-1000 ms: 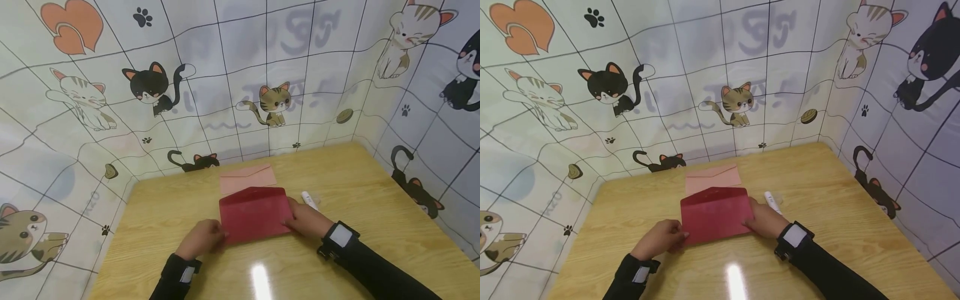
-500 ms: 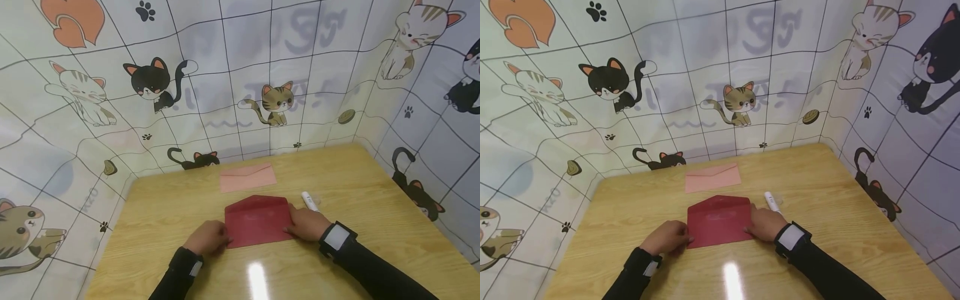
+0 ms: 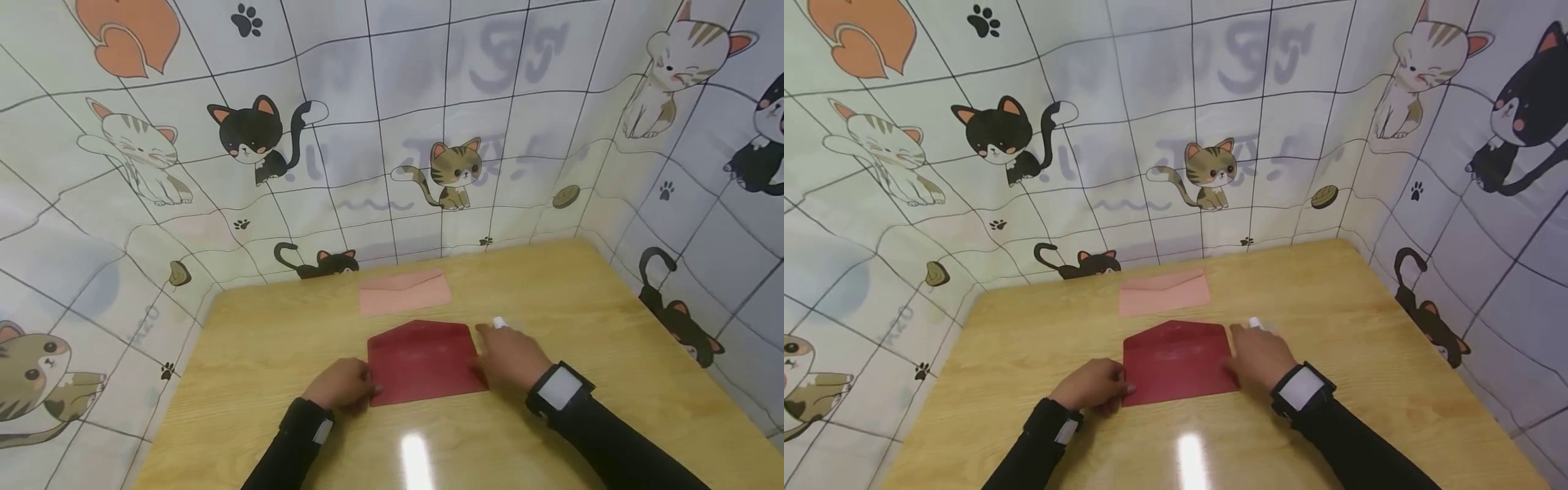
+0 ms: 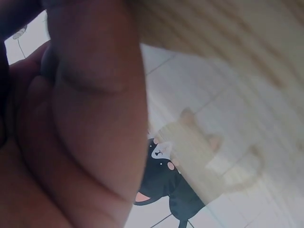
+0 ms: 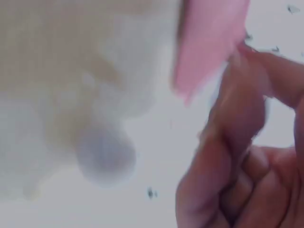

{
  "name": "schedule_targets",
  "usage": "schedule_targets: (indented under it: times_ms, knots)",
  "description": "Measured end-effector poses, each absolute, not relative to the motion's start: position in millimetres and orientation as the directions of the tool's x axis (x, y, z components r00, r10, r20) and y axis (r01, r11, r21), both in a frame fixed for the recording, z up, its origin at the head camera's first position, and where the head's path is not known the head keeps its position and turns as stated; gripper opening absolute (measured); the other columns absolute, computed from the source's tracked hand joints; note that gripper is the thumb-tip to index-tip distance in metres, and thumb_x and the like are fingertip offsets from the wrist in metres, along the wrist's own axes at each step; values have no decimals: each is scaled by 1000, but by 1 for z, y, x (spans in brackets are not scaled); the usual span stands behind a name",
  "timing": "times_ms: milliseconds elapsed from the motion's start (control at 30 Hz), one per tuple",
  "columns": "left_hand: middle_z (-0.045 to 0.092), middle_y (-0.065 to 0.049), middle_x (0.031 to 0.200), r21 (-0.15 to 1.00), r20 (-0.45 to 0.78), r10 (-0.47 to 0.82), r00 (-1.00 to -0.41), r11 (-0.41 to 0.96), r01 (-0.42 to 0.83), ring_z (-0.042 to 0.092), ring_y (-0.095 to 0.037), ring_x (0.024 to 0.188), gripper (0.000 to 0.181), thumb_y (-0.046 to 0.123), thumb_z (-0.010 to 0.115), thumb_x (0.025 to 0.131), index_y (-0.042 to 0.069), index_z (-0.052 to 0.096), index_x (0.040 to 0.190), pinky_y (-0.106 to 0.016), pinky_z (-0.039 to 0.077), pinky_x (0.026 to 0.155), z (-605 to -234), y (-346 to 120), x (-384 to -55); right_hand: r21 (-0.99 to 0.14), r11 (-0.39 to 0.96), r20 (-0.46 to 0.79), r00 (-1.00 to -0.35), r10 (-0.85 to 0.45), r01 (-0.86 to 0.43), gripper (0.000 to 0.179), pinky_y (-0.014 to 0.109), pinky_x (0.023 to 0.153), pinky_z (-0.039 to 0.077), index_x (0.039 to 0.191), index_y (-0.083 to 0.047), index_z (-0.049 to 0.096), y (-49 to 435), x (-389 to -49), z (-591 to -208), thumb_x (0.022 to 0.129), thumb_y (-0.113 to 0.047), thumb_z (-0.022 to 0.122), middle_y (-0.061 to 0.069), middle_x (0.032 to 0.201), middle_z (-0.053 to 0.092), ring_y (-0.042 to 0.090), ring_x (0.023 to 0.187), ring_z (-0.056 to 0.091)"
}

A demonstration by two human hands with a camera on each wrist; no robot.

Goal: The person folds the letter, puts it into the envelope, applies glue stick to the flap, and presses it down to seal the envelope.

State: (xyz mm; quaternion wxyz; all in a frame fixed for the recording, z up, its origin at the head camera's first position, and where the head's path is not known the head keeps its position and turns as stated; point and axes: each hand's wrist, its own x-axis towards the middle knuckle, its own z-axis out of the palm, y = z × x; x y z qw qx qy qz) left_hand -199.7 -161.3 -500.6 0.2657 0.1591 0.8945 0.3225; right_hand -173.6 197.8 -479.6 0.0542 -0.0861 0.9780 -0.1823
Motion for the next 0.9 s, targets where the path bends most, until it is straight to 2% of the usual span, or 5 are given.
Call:
schedule_targets:
  times_ms: [133, 400, 500, 700, 900]
  knots:
    - [68, 1, 67, 640, -365, 440, -820, 759, 122, 65, -13, 56, 30, 24, 70, 113, 10, 70, 86, -29, 54, 56, -502, -166, -199, -327, 944, -14, -999, -48, -41, 62, 32, 51, 41, 134, 7, 66, 225, -176, -467, 97, -38, 89, 4, 70, 61, 19, 60, 55]
    - [65, -4, 73, 655, -153, 292, -944, 746, 125, 64, -16, 58, 30, 27, 63, 117, 8, 67, 96, -30, 53, 56, -477, -153, -205, -403, 914, -131, -991, 1, 54, 33, 35, 61, 42, 102, 0, 70, 244, -176, -492, 96, -27, 87, 7, 79, 63, 23, 69, 55]
    - [66, -4, 72, 720, -70, 324, -943, 671, 177, 69, -14, 57, 30, 28, 65, 117, 5, 69, 97, -29, 59, 57, -464, -142, -204, -421, 906, -66, -998, 22, 48, 28, 37, 63, 45, 110, 6, 72, 246, -178, -497, 98, -18, 82, 10, 81, 67, 24, 70, 56]
    - [63, 2, 69, 774, -16, 422, -907, 579, 256, 66, -13, 60, 32, 35, 67, 116, 10, 69, 96, -28, 55, 60, -445, -124, -192, -496, 868, 10, -999, 51, 39, 58, 41, 65, 53, 142, 14, 56, 252, -180, -494, 102, -20, 80, 24, 93, 77, 27, 74, 65]
    - [75, -1, 87, 857, -10, 463, -886, 461, 232, 74, -15, 78, 25, 35, 72, 113, 11, 77, 109, -27, 62, 74, -442, -111, -187, -729, 684, 60, -997, 57, -4, 53, 32, 62, 56, 140, 5, 53, 236, -167, -480, 107, -26, 80, 22, 104, 81, 17, 76, 74]
